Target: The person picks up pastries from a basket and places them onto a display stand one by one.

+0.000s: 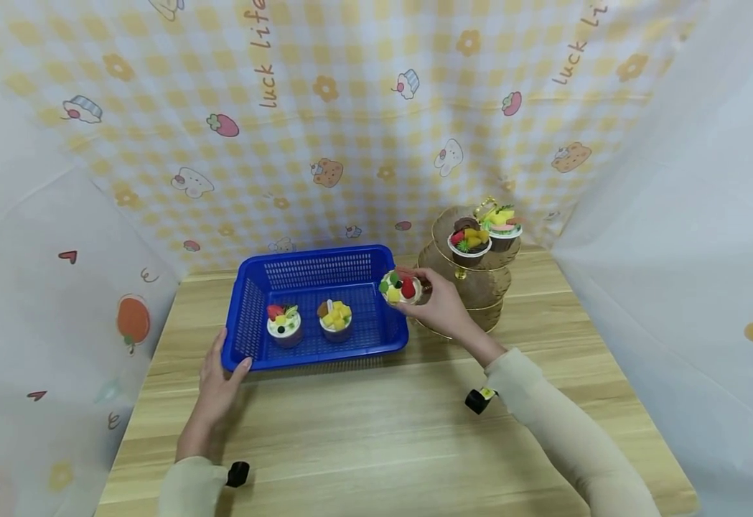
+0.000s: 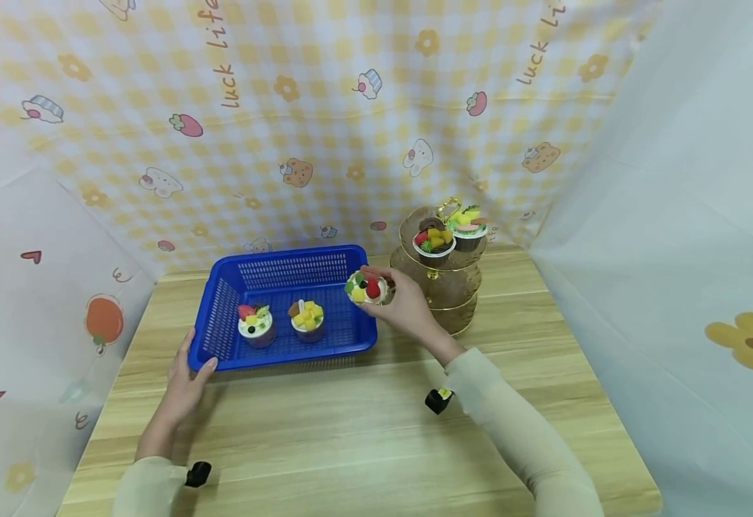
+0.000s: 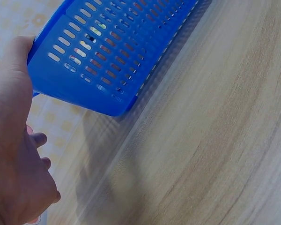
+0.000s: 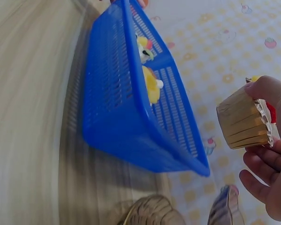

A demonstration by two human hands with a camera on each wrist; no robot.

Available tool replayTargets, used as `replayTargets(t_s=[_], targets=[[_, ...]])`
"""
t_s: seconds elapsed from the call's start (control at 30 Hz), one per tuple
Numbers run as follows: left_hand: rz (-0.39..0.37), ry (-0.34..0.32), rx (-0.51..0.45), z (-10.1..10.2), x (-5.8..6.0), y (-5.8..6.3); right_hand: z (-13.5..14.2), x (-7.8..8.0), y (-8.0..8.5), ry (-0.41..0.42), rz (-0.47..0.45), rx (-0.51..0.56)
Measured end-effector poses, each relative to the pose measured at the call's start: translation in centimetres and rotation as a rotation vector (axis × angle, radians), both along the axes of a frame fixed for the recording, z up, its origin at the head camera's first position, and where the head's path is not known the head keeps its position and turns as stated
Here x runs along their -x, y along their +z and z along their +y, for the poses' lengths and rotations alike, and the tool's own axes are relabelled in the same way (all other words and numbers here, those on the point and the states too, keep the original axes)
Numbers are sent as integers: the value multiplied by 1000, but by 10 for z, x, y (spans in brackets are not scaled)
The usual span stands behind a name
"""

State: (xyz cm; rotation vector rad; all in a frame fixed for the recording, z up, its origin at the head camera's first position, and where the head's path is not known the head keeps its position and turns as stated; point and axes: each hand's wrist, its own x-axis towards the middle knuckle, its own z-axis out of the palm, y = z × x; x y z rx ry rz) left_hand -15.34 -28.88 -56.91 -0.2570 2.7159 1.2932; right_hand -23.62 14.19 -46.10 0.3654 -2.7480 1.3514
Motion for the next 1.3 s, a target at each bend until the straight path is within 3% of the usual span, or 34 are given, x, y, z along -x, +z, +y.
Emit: replayTargets(t_s=[0.43, 0.77, 1.13, 1.3], targets=[[-2, -5, -6, 0, 0, -1, 38, 2, -12, -102, -35, 33], [2, -2, -10, 0, -2, 0, 56, 6, -16, -162, -3, 44], [10, -7, -6, -1, -1, -3, 71, 14, -22, -244, -66, 31], [25, -9, -6, -1, -1, -2, 73, 18, -21, -260, -32, 15]])
